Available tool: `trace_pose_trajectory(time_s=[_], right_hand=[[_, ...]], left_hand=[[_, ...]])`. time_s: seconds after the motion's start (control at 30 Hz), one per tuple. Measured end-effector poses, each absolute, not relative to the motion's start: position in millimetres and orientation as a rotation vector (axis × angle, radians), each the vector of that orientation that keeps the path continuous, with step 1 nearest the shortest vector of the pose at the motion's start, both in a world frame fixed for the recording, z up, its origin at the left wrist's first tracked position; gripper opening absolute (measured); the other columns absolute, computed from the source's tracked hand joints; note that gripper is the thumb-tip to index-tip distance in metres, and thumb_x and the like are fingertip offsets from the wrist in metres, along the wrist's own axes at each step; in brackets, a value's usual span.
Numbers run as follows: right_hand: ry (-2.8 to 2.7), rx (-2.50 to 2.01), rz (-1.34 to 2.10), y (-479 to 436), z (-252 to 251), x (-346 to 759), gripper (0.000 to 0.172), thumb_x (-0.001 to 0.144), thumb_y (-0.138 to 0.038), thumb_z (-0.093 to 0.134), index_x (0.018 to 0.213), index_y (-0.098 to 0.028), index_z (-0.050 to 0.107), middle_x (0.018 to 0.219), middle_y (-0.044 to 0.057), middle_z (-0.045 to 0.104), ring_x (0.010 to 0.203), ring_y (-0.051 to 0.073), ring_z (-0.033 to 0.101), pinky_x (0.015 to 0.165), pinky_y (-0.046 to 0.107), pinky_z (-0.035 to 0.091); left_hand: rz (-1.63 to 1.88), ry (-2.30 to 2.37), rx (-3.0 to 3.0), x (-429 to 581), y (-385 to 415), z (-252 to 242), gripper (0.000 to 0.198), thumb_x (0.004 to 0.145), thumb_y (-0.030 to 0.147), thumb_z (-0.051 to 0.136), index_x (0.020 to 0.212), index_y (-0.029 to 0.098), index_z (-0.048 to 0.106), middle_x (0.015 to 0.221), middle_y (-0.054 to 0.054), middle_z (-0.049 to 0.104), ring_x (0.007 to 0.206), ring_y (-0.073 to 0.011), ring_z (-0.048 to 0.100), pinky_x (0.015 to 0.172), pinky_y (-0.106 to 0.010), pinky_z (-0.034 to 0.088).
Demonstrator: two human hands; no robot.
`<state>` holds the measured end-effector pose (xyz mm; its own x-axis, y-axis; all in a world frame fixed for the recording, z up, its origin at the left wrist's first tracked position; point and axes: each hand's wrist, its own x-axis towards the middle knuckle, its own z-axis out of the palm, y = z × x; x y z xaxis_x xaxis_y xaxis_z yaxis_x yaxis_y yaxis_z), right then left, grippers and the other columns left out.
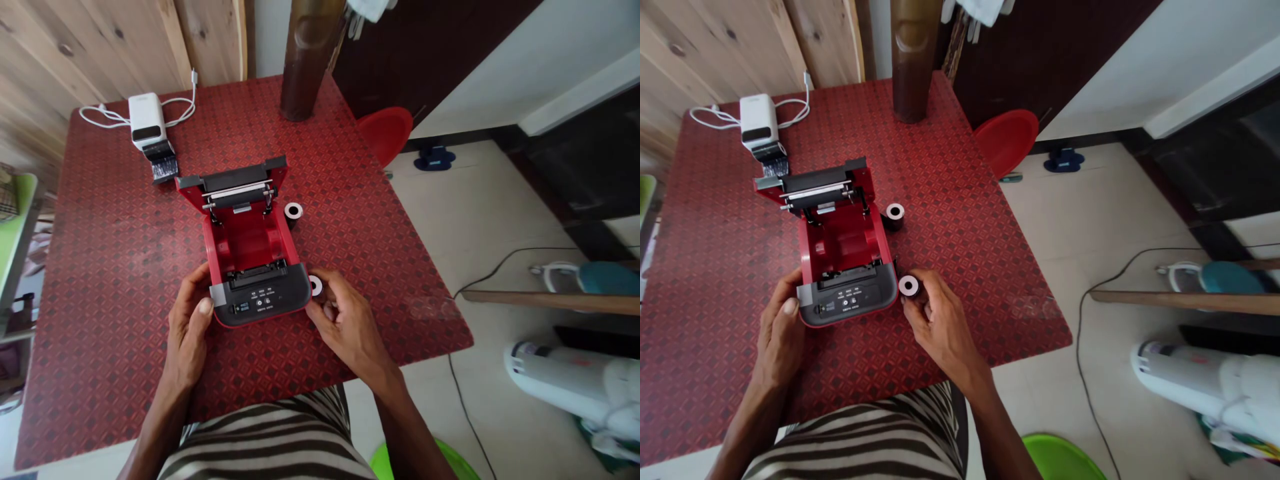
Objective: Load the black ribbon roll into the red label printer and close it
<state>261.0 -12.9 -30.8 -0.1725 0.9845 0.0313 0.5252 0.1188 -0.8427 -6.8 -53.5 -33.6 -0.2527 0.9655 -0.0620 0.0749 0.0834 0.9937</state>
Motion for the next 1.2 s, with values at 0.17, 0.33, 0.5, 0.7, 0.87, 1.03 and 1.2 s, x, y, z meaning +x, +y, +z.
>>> trace_pose_trajectory(time_s=[0.17,0.33,0.5,0.7,0.87,1.03,1.2], right_hand=[[-1.847,-1.455,1.144,4,-3,294,0.048,0.098,-0.027,0.072,0.145,-0.022,0.069,0.085,-0.001,0.074,0.063,0.017,0.067,0.062,0.034,0.059],[-1.798,-1.469,1.018,54,7,300,0.026,0.103,-0.032,0.069,0.126,-0.026,0.081,0.100,0.006,0.082,0.089,0.024,0.079,0.080,0.040,0.064],[-1.861,-1.306,0.899,109,-32,258,0.049,0.092,-0.027,0.078,0.141,-0.028,0.075,0.137,0.012,0.083,0.118,0.033,0.079,0.104,0.055,0.065],[-1.780,-1.251,0.941,120,-48,248,0.025,0.097,-0.035,0.073,0.120,-0.027,0.076,0.121,0.009,0.085,0.113,0.032,0.080,0.108,0.058,0.062],[-1.543,-1.291,0.958,100,-11,276,0.032,0.091,-0.040,0.089,0.120,-0.031,0.078,0.115,0.003,0.082,0.104,0.027,0.077,0.099,0.048,0.064],[-1.434,-1.002,1.226,77,49,289,0.035,0.092,-0.050,0.095,0.120,-0.038,0.078,0.106,0.001,0.074,0.095,0.026,0.073,0.084,0.042,0.065],[-1.841,-0.801,1.429,74,82,265,0.025,0.102,-0.034,0.085,0.126,-0.031,0.079,0.108,0.002,0.080,0.092,0.021,0.075,0.078,0.035,0.060]], left_hand=[[1.289,1.498,1.111,-7,-53,-33,0.058,0.112,0.063,0.064,0.156,0.026,0.071,0.150,-0.010,0.079,0.136,-0.0338,0.074,0.113,-0.044,0.056],[1.297,1.542,1.153,-7,-51,-32,0.061,0.111,0.067,0.064,0.154,0.023,0.073,0.145,-0.011,0.081,0.133,-0.0342,0.077,0.109,-0.044,0.059],[1.293,1.514,1.171,-7,-51,-33,0.060,0.113,0.066,0.062,0.156,0.025,0.072,0.149,-0.010,0.080,0.137,-0.0346,0.075,0.113,-0.046,0.059],[1.272,1.494,1.135,-7,-52,-31,0.059,0.113,0.063,0.064,0.158,0.026,0.071,0.150,-0.010,0.080,0.137,-0.0336,0.076,0.113,-0.045,0.059],[1.256,1.478,1.111,-6,-51,-24,0.060,0.111,0.063,0.067,0.158,0.025,0.071,0.147,-0.011,0.081,0.128,-0.0323,0.080,0.104,-0.043,0.064],[1.252,1.455,1.087,-4,-50,-19,0.059,0.111,0.061,0.067,0.159,0.026,0.070,0.146,-0.011,0.082,0.119,-0.0301,0.082,0.100,-0.044,0.066],[1.238,1.472,1.087,-3,-48,-15,0.059,0.110,0.062,0.068,0.155,0.023,0.070,0.138,-0.012,0.085,0.113,-0.0309,0.083,0.094,-0.044,0.068]])
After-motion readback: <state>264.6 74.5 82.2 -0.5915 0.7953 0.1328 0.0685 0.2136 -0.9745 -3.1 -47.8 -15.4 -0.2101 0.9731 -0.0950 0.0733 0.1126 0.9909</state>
